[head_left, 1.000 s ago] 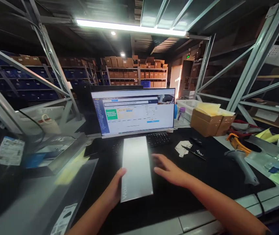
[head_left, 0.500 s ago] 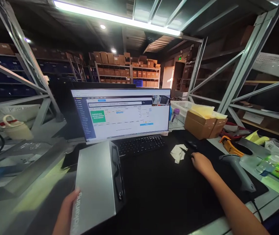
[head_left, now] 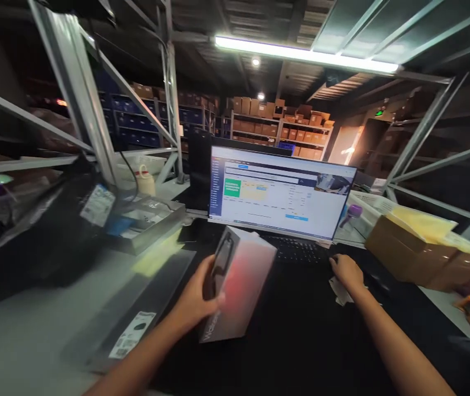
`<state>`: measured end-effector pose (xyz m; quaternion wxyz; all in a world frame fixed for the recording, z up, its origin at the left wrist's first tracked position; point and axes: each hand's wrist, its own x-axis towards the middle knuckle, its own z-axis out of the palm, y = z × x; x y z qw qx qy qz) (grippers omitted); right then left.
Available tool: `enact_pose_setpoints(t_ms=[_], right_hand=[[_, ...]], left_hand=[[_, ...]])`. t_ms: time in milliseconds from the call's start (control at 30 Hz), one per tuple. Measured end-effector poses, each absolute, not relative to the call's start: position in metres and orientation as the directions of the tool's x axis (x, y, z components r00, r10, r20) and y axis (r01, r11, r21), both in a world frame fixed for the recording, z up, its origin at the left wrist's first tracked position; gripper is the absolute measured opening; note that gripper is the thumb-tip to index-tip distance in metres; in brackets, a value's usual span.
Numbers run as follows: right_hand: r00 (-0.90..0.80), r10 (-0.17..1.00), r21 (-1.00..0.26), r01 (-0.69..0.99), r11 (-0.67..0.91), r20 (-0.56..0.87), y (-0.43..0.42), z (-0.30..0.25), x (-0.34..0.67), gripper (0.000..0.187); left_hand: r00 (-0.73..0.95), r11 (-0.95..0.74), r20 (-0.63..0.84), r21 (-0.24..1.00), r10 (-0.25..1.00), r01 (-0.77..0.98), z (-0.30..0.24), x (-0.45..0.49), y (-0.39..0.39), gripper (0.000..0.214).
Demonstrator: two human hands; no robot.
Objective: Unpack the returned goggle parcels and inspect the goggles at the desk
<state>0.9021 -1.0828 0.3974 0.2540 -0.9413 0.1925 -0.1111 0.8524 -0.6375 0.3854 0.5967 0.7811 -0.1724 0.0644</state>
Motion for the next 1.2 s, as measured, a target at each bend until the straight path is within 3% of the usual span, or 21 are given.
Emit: enact_pose_setpoints(t_ms=[67, 133, 233, 300, 367, 633, 933, 1200], right_hand=[[0.942, -0.311, -0.609, -0.176, -0.773, 0.123, -1.066, 0.407, 0.887, 0.028], [0.977, -0.180, -0.710, -0.043, -0.703, 0.119, -1.045, 0.414, 0.864, 0.037], [0.995, 0.063, -0.907, 0.101, -0.408, 0.083, -1.009, 0.413, 0.826, 0.056], [0.980, 0.195, -0.975, 0.089, -0.205, 0.048, -0.988, 0.405, 0.807, 0.060], [0.970, 0.243, -0.990, 0.044, -0.138, 0.009, -0.973, 0.393, 0.796, 0.057], [0.967, 0.234, -0.980, -0.059, -0.188, -0.103, -0.982, 0.354, 0.807, 0.057], [0.973, 0.144, -0.958, -0.141, -0.248, -0.181, -1.050, 0.355, 0.792, 0.047], [0.966, 0.143, -0.943, -0.166, -0.287, -0.214, -1.097, 0.354, 0.784, 0.044]], left_hand=[[0.870, -0.492, 0.406, 0.717, -0.280, -0.493, 0.400, 0.847, -0.639, 0.099], [0.800, -0.617, 0.436, 0.513, -0.411, -0.596, 0.415, 0.841, -0.646, 0.095], [0.697, -0.623, 0.425, 0.321, -0.578, -0.713, 0.432, 0.835, -0.662, 0.093], [0.661, -0.606, 0.389, 0.271, -0.642, -0.748, 0.438, 0.833, -0.672, 0.095], [0.653, -0.599, 0.324, 0.260, -0.684, -0.757, 0.441, 0.833, -0.679, 0.096], [0.718, -0.673, 0.058, 0.303, -0.694, -0.675, 0.436, 0.841, -0.686, 0.099], [0.723, -0.638, 0.053, 0.430, -0.688, -0.639, 0.423, 0.849, -0.674, 0.094], [0.701, -0.621, 0.027, 0.441, -0.712, -0.648, 0.422, 0.850, -0.672, 0.098]])
